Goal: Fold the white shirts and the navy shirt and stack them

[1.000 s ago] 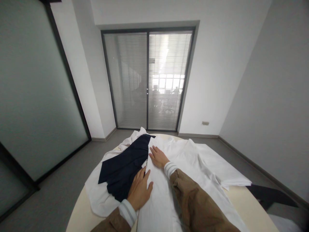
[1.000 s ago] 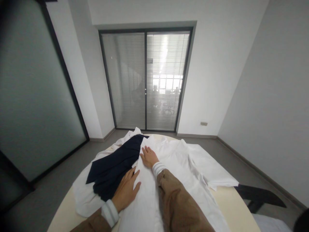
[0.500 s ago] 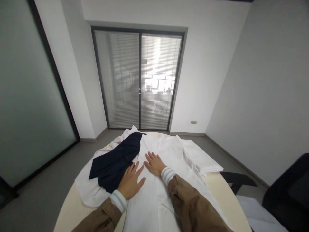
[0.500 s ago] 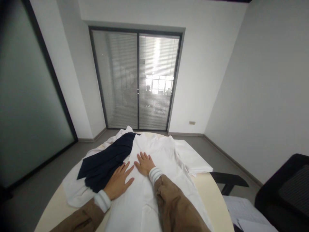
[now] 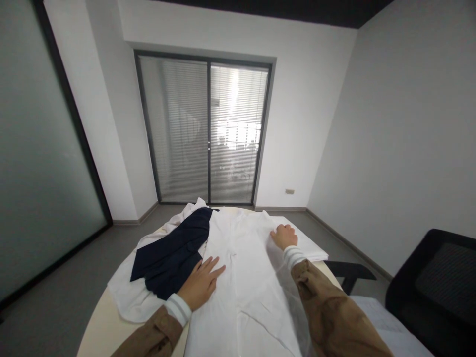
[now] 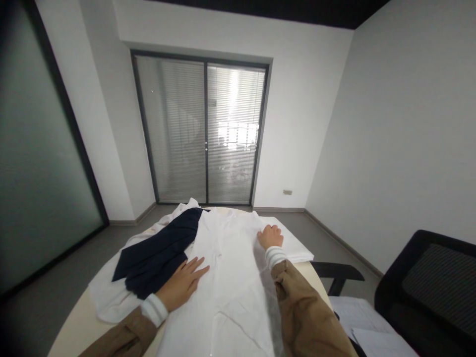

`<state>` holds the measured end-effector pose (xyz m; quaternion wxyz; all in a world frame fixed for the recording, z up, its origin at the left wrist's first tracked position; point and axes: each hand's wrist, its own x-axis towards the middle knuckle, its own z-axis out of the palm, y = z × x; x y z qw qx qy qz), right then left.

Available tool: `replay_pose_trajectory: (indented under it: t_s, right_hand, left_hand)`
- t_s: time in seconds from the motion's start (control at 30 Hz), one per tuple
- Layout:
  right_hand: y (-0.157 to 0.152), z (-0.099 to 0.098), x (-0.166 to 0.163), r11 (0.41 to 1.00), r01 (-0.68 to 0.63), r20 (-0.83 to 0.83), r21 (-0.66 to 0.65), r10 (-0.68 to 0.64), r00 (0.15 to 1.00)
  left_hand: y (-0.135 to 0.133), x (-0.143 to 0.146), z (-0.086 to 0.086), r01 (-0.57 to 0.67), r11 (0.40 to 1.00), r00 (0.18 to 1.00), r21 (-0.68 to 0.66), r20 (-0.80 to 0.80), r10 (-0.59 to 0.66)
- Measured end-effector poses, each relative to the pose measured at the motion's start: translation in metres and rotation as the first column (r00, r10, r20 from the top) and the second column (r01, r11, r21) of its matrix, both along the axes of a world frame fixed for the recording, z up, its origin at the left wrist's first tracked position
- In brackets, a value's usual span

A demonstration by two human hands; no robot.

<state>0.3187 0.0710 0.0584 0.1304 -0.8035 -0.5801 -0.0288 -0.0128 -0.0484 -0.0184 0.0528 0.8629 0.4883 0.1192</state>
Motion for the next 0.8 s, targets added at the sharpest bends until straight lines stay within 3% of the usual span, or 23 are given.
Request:
replay_pose_trajectory:
  t_s: [0.17, 0.43, 0.67, 0.8]
  right_hand:
    - [0.0, 0.0, 0.006, 0.996, -0.051, -0.037, -0.073, 0.048, 0.998]
    - [-0.003, 0.013, -0.021, 0.982, -0.125, -0.02, -0.139, 0.123, 0.992]
    - [-0.02, 0.025, -0.05, 0.943, -0.307, 0.069, -0.128, 0.317, 0.946]
    - [-0.024, 0.028, -0.075, 0.914, -0.384, 0.097, -0.132, 0.397, 0.913]
  left_hand:
    - [-0.005, 0.002, 0.009, -0.005, 1.0, 1.0, -0.008, -0.005, 0.005]
    - [-0.008, 0.001, 0.012, 0.029, 1.0, 1.0, 0.001, 0.001, -0.029]
    - [-0.008, 0.004, 0.013, 0.268, 0.96, 0.963, -0.077, 0.009, -0.268]
    - [-0.008, 0.005, 0.017, 0.288, 0.954, 0.958, -0.083, 0.018, -0.288]
